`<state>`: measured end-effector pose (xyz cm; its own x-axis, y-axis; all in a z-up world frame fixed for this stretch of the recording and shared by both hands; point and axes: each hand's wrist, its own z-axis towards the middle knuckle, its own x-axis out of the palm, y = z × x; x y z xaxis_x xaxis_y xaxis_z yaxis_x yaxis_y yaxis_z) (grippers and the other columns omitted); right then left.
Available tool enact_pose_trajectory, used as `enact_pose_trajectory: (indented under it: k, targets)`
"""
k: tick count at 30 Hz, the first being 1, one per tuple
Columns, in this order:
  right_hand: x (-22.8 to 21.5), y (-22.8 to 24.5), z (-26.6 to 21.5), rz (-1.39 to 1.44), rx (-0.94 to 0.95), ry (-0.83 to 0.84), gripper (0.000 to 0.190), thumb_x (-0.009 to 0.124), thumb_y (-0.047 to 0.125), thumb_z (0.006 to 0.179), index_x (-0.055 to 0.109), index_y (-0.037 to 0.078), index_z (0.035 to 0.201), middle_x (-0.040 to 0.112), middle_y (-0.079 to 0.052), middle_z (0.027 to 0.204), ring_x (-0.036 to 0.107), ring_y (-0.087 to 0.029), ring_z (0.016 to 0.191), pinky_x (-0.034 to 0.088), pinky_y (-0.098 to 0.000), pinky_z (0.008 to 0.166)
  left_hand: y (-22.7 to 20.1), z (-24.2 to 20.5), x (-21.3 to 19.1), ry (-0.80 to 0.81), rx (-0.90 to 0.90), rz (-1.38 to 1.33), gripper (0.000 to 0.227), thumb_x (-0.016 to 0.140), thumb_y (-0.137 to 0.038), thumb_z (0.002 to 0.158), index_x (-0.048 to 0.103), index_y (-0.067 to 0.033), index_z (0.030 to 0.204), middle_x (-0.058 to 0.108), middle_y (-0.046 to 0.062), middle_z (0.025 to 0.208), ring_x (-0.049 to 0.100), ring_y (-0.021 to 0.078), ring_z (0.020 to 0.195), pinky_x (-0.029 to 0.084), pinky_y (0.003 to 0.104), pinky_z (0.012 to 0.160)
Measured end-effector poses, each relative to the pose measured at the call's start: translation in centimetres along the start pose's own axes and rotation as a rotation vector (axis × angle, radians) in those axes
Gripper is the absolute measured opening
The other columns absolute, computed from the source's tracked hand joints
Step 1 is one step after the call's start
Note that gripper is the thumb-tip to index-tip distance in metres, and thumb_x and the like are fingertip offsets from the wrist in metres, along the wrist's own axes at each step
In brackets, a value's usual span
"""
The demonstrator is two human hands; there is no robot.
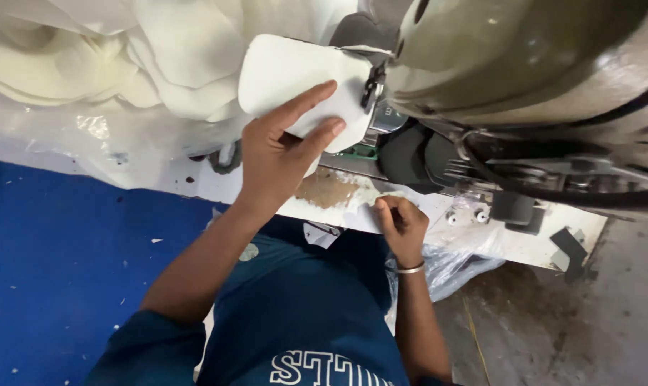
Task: The person repeatedly picks white shoe insoles and black elastic strips, aligns them, and sews them together using a sewing machine. The finished pieces are placed on the table beside the machine.
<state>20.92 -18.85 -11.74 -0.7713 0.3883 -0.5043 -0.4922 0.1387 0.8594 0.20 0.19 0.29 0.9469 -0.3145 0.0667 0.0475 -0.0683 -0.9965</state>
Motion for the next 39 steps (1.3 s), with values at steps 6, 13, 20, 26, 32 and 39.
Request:
enact_pose_trajectory:
  k: [6, 13, 20, 26, 32, 39]
  targets:
    - [0.0, 0.7, 0.2, -0.030, 0.014, 0.002, 0.013, 0.077, 0.010, 0.096, 0.071, 0.000, 0.093, 0.071, -0.006, 0.081, 0.058, -0.008, 0.066, 0.047, -0.0223, 0.061, -0.9, 0.6, 0.6, -0.058, 0.124, 0.091, 0.040, 0.081, -0.012, 0.100, 0.069, -0.0073, 0.138, 0.078, 0.001, 0.127, 0.055, -0.0049, 0.076, 0.046, 0.015, 0.063]
    - [0.0, 0.3, 0.3, 0.022, 0.000, 0.001, 0.012, 0.076, 0.009, 0.097, 0.071, -0.001, 0.093, 0.071, -0.004, 0.082, 0.060, -0.007, 0.069, 0.048, -0.0215, 0.063, -0.6, 1.2, 1.8, -0.127, 0.144, 0.032, 0.039, 0.078, -0.013, 0.101, 0.068, -0.0060, 0.138, 0.076, 0.003, 0.128, 0.060, -0.0040, 0.080, 0.048, 0.016, 0.061]
    - [-0.1, -0.3, -0.5, 0.346, 0.202, 0.008, 0.033, 0.070, 0.008, 0.099, 0.058, 0.003, 0.129, 0.072, -0.005, 0.104, 0.066, -0.008, 0.086, 0.055, -0.0223, 0.077, 2.4, -2.1, 3.1, -0.204, 0.078, -0.168, 0.034, 0.072, -0.014, 0.105, 0.067, -0.0025, 0.137, 0.075, 0.008, 0.121, 0.075, 0.0070, 0.094, 0.060, 0.020, 0.077]
    - [-8.8, -0.6, -0.2, -0.273, -0.381, -0.747, 0.049, 0.082, 0.013, 0.103, 0.050, 0.002, 0.138, 0.053, -0.011, 0.139, 0.050, -0.023, 0.131, 0.038, -0.0428, 0.120, 3.4, -2.8, 4.4, -0.239, 0.075, -0.162, 0.036, 0.072, -0.009, 0.106, 0.066, -0.0012, 0.141, 0.076, 0.009, 0.110, 0.072, 0.0111, 0.097, 0.056, 0.024, 0.083]
    - [-18.3, 0.1, 7.1, -0.810, -0.600, -0.993, 0.055, 0.066, 0.026, 0.115, 0.031, -0.002, 0.147, 0.036, -0.020, 0.145, 0.042, -0.033, 0.134, 0.038, -0.0502, 0.117, 4.2, -4.3, 6.3, -0.156, 0.245, -0.054, 0.047, 0.061, -0.006, 0.112, 0.046, -0.0034, 0.157, 0.051, 0.021, 0.160, 0.064, 0.0228, 0.137, 0.062, 0.031, 0.105]
    - [-19.1, -3.4, 7.7, -0.848, -0.542, -1.094, 0.048, 0.067, 0.016, 0.111, 0.035, 0.010, 0.146, 0.038, -0.004, 0.144, 0.045, -0.026, 0.131, 0.041, -0.0412, 0.109, 2.3, -4.7, 6.6, -0.047, 0.393, 0.473, 0.078, 0.068, -0.011, 0.105, 0.018, 0.0062, 0.162, 0.030, 0.027, 0.168, 0.041, 0.0400, 0.155, 0.037, 0.043, 0.126]
